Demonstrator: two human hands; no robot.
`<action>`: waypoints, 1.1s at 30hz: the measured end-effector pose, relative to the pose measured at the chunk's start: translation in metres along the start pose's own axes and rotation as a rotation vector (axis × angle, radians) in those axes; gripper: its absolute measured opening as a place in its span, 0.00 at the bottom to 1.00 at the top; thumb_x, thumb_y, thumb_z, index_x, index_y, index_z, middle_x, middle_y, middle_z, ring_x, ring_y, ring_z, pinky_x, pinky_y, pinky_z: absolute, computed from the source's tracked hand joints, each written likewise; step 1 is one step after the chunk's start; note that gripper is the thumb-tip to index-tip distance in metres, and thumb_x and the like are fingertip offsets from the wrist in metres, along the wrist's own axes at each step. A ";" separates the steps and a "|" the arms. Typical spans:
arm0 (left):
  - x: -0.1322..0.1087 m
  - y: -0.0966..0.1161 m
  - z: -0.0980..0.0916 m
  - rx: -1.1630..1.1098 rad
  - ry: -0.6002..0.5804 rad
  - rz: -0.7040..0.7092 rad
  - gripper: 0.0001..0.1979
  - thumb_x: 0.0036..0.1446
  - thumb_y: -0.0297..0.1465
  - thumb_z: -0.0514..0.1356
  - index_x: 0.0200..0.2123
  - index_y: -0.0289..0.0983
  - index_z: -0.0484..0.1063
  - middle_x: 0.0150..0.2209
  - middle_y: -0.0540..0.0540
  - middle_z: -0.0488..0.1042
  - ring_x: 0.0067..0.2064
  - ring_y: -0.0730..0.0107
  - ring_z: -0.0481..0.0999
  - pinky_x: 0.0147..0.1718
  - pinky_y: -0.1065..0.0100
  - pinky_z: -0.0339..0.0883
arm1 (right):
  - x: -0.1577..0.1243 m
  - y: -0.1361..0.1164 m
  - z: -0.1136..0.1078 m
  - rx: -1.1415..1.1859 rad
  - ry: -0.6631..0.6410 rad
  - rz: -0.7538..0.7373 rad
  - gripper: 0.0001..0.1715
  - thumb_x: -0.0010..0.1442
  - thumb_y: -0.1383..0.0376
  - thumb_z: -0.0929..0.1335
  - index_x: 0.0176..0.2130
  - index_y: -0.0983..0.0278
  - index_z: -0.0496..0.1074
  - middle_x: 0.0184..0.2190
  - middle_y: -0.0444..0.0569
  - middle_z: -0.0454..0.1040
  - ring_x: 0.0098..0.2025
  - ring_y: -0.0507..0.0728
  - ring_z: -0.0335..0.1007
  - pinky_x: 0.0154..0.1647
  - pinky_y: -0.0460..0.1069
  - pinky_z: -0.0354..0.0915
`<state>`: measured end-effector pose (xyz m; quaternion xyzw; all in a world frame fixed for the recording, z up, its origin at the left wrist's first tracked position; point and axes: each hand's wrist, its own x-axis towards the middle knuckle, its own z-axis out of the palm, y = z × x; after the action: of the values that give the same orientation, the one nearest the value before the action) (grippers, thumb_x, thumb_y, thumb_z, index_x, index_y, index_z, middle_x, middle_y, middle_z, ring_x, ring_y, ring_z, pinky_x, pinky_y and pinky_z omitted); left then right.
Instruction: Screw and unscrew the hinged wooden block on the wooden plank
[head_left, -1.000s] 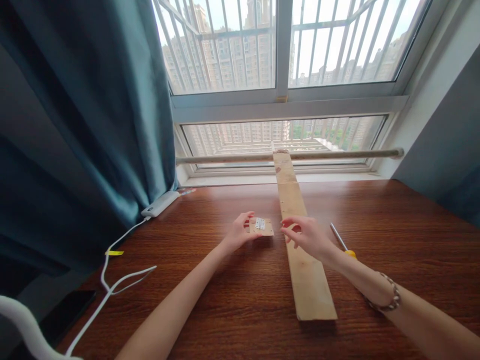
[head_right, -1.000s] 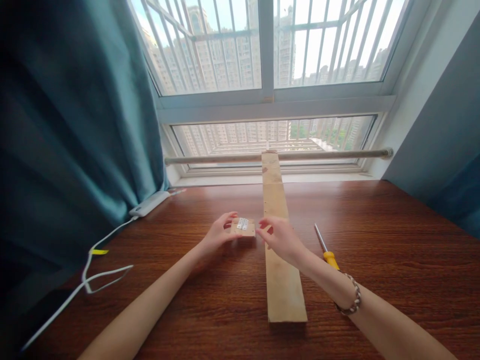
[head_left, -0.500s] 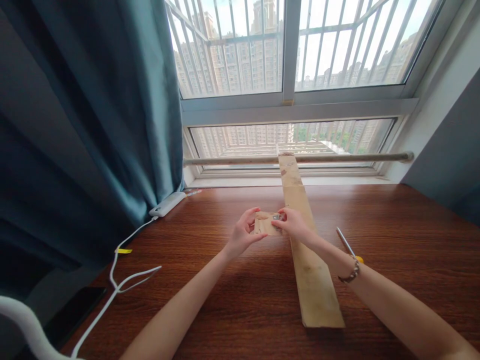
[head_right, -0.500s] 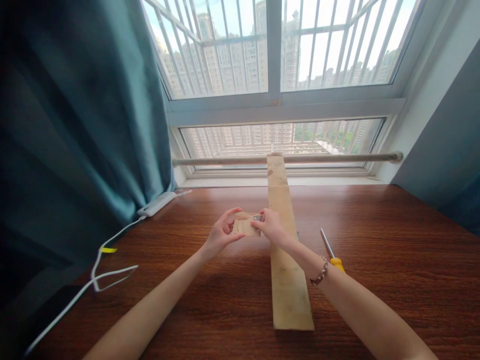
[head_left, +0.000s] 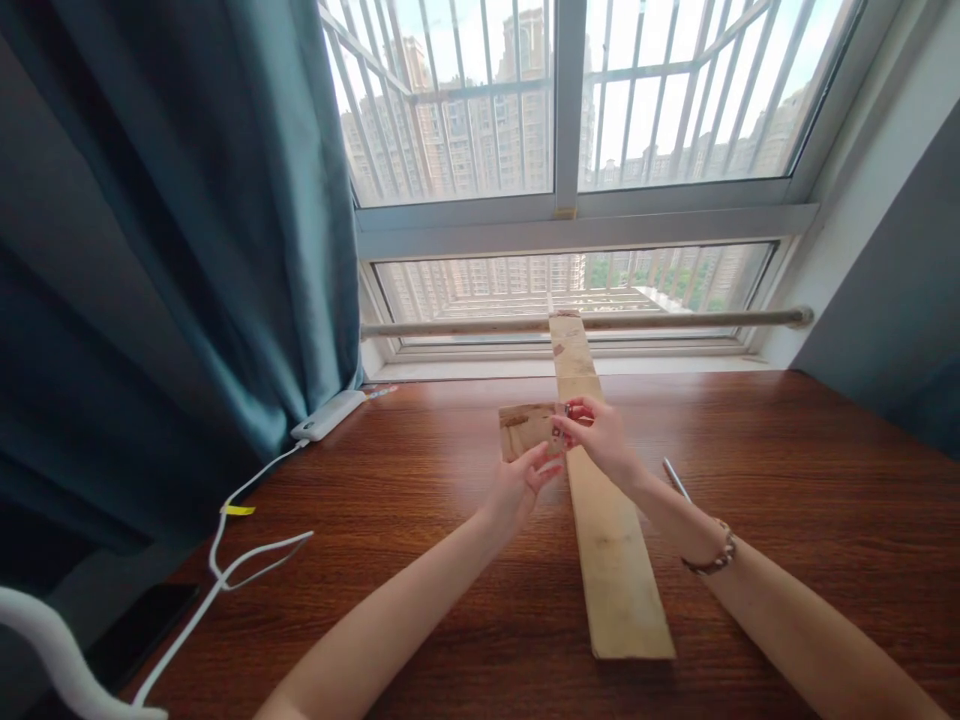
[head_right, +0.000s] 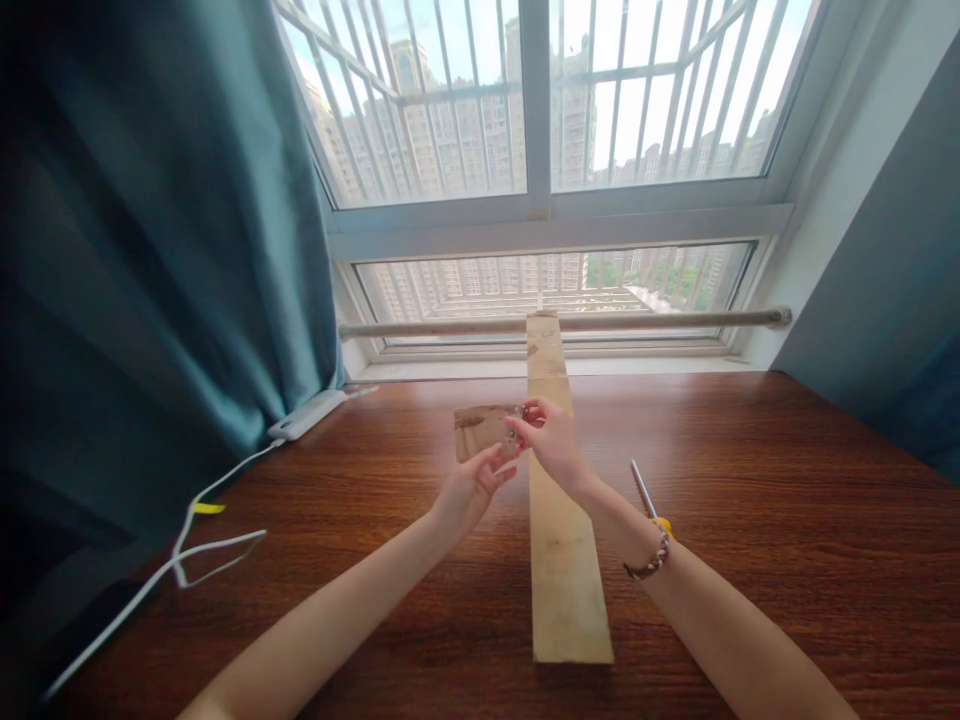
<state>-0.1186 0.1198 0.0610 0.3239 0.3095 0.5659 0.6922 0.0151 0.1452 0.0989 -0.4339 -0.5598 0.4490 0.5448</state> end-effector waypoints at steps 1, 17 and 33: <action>0.006 0.001 0.006 -0.020 0.034 0.026 0.11 0.45 0.30 0.65 0.35 0.35 0.75 0.42 0.41 0.76 0.40 0.61 0.76 0.38 0.64 0.68 | 0.005 -0.005 -0.007 0.053 0.001 -0.005 0.21 0.44 0.54 0.73 0.32 0.66 0.68 0.25 0.45 0.72 0.24 0.50 0.68 0.27 0.47 0.67; 0.083 -0.040 0.006 -0.225 0.430 0.110 0.06 0.39 0.26 0.62 0.25 0.35 0.68 0.25 0.49 0.73 0.24 0.76 0.71 0.24 0.74 0.62 | 0.058 -0.002 -0.051 -0.117 -0.088 0.173 0.16 0.44 0.59 0.71 0.32 0.65 0.70 0.26 0.47 0.74 0.26 0.49 0.68 0.24 0.42 0.60; 0.070 -0.055 0.008 -0.172 0.411 0.092 0.12 0.35 0.27 0.66 0.28 0.35 0.70 0.26 0.50 0.74 0.25 0.76 0.71 0.26 0.73 0.60 | 0.067 0.034 -0.028 -0.713 0.020 0.194 0.08 0.41 0.65 0.72 0.25 0.67 0.74 0.20 0.48 0.74 0.25 0.54 0.70 0.22 0.44 0.58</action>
<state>-0.0680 0.1798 0.0178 0.1556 0.3793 0.6753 0.6131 0.0413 0.2191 0.0804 -0.6518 -0.6322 0.2709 0.3195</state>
